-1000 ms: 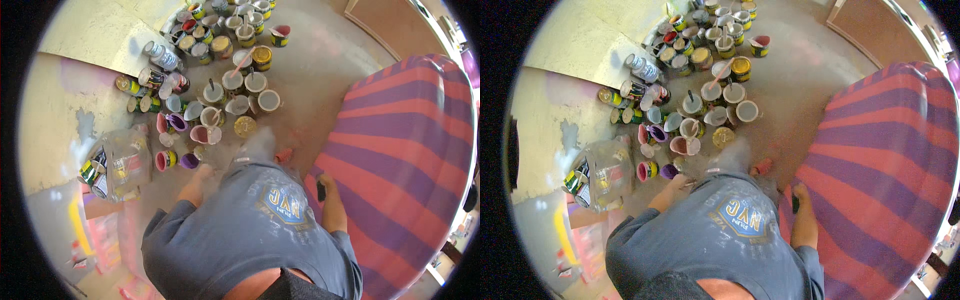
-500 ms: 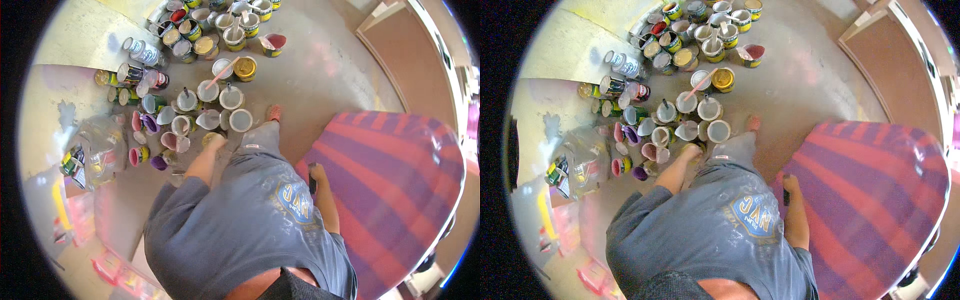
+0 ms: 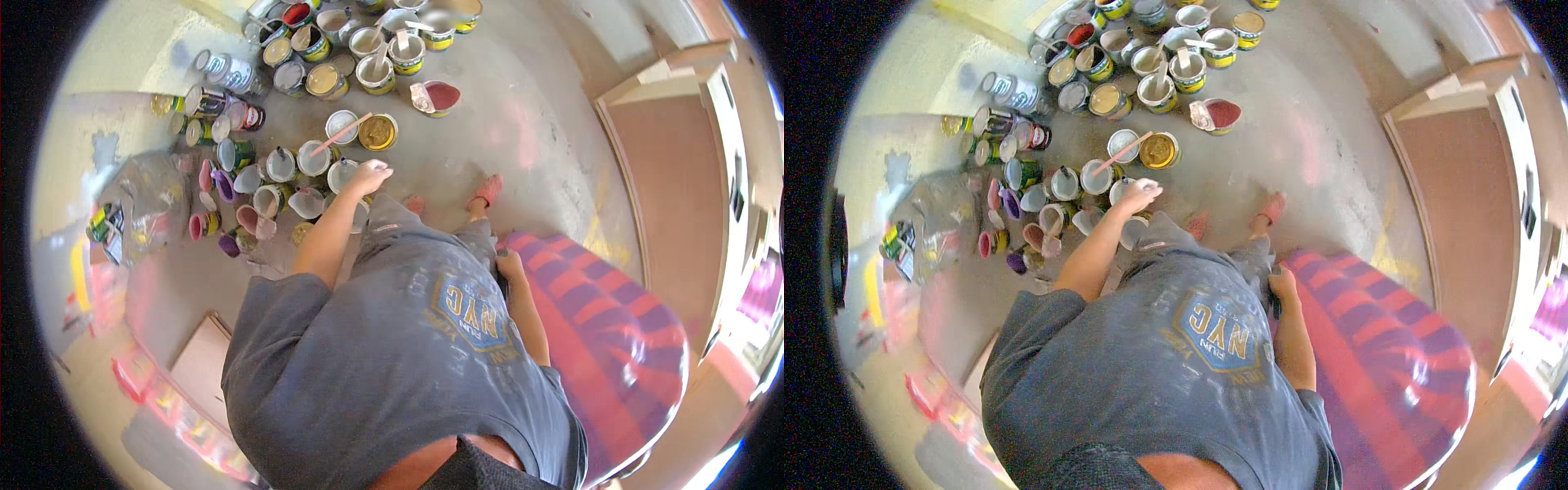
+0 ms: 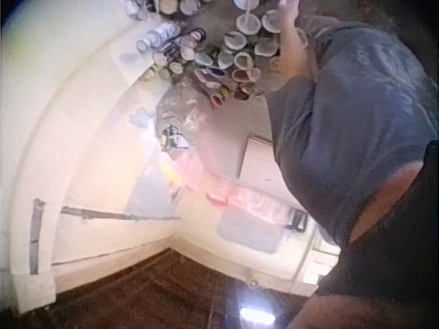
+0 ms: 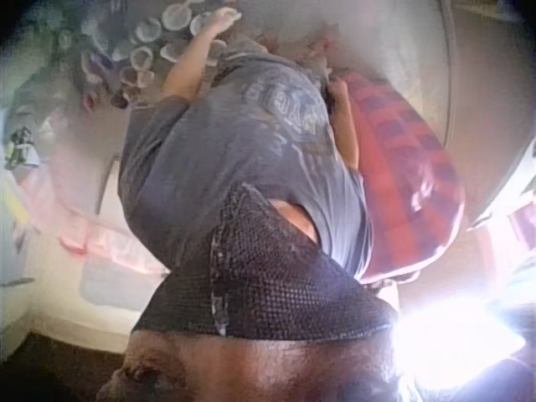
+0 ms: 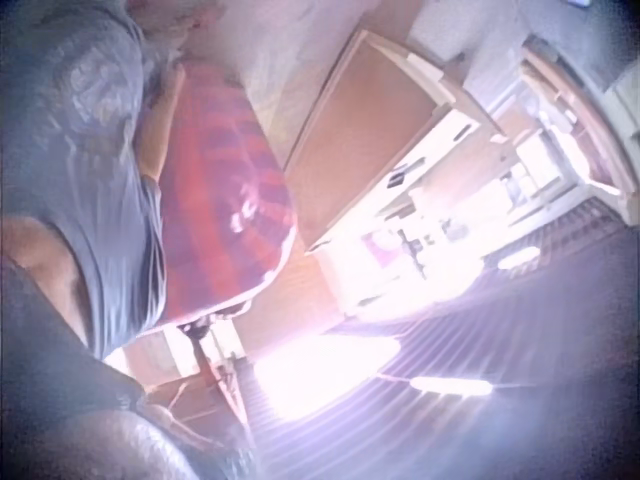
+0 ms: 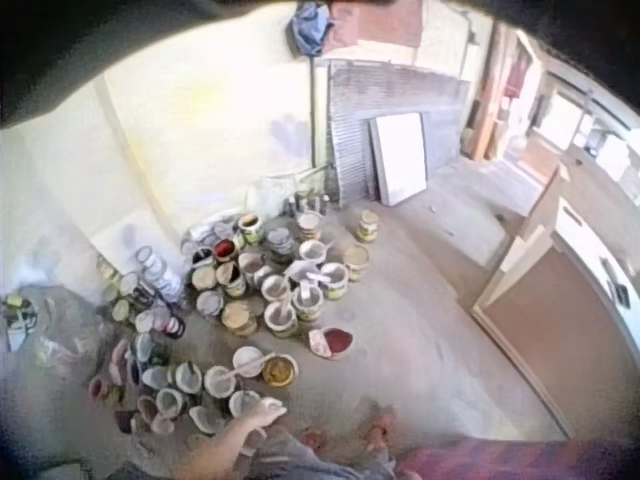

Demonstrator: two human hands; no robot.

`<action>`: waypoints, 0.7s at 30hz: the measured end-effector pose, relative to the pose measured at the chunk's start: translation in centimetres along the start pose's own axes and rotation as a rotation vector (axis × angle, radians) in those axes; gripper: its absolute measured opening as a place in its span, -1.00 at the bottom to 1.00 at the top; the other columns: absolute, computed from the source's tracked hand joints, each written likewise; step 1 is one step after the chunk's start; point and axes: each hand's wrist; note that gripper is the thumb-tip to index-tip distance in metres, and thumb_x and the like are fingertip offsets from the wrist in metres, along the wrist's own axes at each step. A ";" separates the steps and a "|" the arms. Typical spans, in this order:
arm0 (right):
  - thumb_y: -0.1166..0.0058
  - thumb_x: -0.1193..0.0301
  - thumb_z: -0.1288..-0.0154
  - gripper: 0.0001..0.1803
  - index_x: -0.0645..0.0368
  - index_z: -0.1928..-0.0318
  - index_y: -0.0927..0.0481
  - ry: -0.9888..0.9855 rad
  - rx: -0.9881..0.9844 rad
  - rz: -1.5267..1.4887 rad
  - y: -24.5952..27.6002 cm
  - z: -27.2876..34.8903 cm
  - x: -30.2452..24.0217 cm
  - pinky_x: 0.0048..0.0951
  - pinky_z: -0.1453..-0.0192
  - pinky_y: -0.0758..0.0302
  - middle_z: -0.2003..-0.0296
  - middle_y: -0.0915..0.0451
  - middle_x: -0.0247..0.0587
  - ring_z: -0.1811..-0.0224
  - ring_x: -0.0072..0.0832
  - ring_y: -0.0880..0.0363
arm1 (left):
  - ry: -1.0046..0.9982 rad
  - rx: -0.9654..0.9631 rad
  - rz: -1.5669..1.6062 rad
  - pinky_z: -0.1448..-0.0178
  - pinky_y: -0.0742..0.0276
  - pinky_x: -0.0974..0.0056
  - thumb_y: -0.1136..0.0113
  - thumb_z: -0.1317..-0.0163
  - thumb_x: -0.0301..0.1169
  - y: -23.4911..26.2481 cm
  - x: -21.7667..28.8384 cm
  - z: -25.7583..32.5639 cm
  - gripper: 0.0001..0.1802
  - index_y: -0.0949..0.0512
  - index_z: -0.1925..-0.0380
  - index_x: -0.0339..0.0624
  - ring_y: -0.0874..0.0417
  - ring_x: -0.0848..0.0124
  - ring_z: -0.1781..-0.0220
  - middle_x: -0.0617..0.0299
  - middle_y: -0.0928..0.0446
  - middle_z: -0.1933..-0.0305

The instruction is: The recorder moves a large white panel and then picks up and carries paint cans across a furniture workshop.

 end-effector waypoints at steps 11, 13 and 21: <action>0.10 0.53 0.15 -0.78 0.22 0.37 -0.48 0.213 -0.289 0.308 20.8 -25.6 3.8 -0.44 0.59 -0.34 0.65 -0.43 -0.29 0.65 -0.52 -0.36 | 0.716 0.229 0.382 0.56 -0.40 0.28 -0.04 0.05 -0.14 -9.5 -1.5 8.6 -0.64 -0.48 0.37 -0.19 -0.52 0.38 0.52 0.18 -0.47 0.51; 0.09 0.55 0.18 -0.77 0.22 0.38 -0.48 0.118 -0.394 0.286 23.7 -28.5 1.6 -0.41 0.61 -0.34 0.67 -0.42 -0.27 0.68 -0.50 -0.35 | 0.662 0.352 0.501 0.60 -0.41 0.28 -0.03 0.05 -0.13 -12.5 0.4 11.4 -0.64 -0.51 0.48 -0.24 -0.53 0.38 0.55 0.16 -0.46 0.62; 0.06 0.56 0.19 -0.74 0.20 0.34 -0.46 0.673 -0.392 0.653 27.7 -44.1 0.3 -0.45 0.59 -0.36 0.61 -0.43 -0.24 0.64 -0.49 -0.40 | 0.566 0.354 0.568 0.62 -0.38 0.35 -0.07 0.11 -0.20 -15.7 -1.6 8.6 -0.68 -0.52 0.47 -0.24 -0.45 0.43 0.68 0.21 -0.43 0.70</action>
Point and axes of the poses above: each hand's wrist, its own z-axis away from the middle knuckle, its own y-axis out of the back of the hand, x = y × z
